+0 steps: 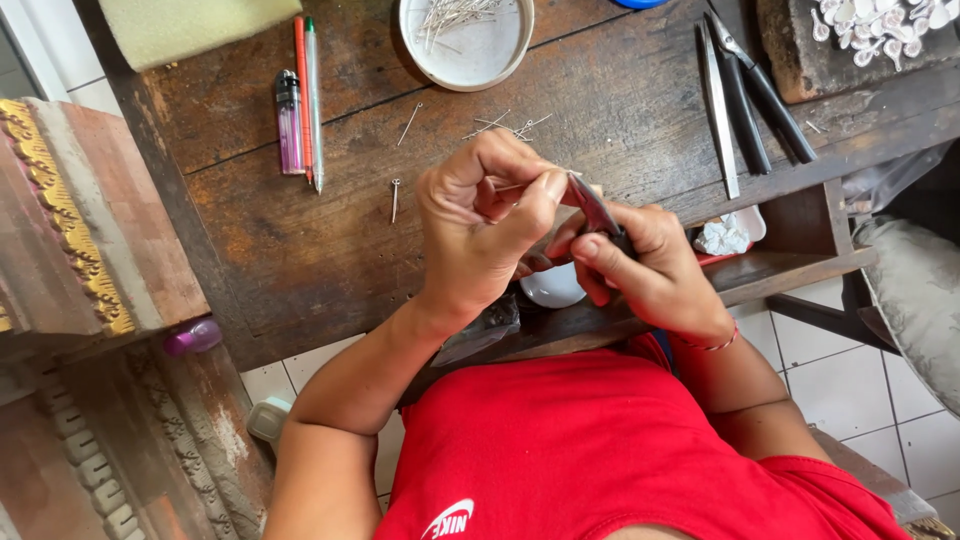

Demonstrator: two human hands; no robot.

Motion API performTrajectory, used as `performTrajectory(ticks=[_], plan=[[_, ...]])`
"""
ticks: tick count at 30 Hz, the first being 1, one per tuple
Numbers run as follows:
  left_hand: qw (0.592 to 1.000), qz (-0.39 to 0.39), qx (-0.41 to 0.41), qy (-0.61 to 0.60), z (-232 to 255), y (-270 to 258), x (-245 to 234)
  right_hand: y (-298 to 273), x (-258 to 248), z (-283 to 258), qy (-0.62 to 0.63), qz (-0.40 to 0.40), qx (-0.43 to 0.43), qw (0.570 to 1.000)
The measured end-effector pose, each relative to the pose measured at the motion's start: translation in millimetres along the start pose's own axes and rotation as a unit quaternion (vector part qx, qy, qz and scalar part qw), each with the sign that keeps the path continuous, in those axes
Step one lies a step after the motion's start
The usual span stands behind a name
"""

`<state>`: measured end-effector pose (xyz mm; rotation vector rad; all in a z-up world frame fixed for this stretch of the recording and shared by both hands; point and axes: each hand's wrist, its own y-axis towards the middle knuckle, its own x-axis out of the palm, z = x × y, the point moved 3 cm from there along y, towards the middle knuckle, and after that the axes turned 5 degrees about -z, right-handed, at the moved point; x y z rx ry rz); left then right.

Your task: The person is using pliers to bend and finish small silver pins at a jewelry workshop.

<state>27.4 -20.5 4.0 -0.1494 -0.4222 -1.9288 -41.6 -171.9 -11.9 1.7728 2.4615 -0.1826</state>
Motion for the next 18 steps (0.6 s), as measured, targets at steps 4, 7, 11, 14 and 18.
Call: performTrajectory(ticks=[4, 7, 11, 14, 18], plan=[[0.999, -0.033, -0.006, -0.025, 3, -3, 0, -2, -6, 2, 0.066, 0.001, -0.003, 0.998], [0.999, -0.034, 0.016, -0.037, -1, -5, 1, -3, -8, 1, 0.056, 0.004, 0.019, 0.998], [0.999, -0.019, 0.043, -0.014, -3, -9, 2, -4, -6, -2, 0.030, 0.026, -0.007, 0.999], [0.999, -0.012, 0.050, 0.000, -4, -12, 3, -5, -3, -5, -0.020, 0.046, -0.008, 0.999], [0.997, -0.014, 0.034, -0.065, 0, -17, 8, -8, 0, -2, -0.049, 0.090, -0.043, 0.994]])
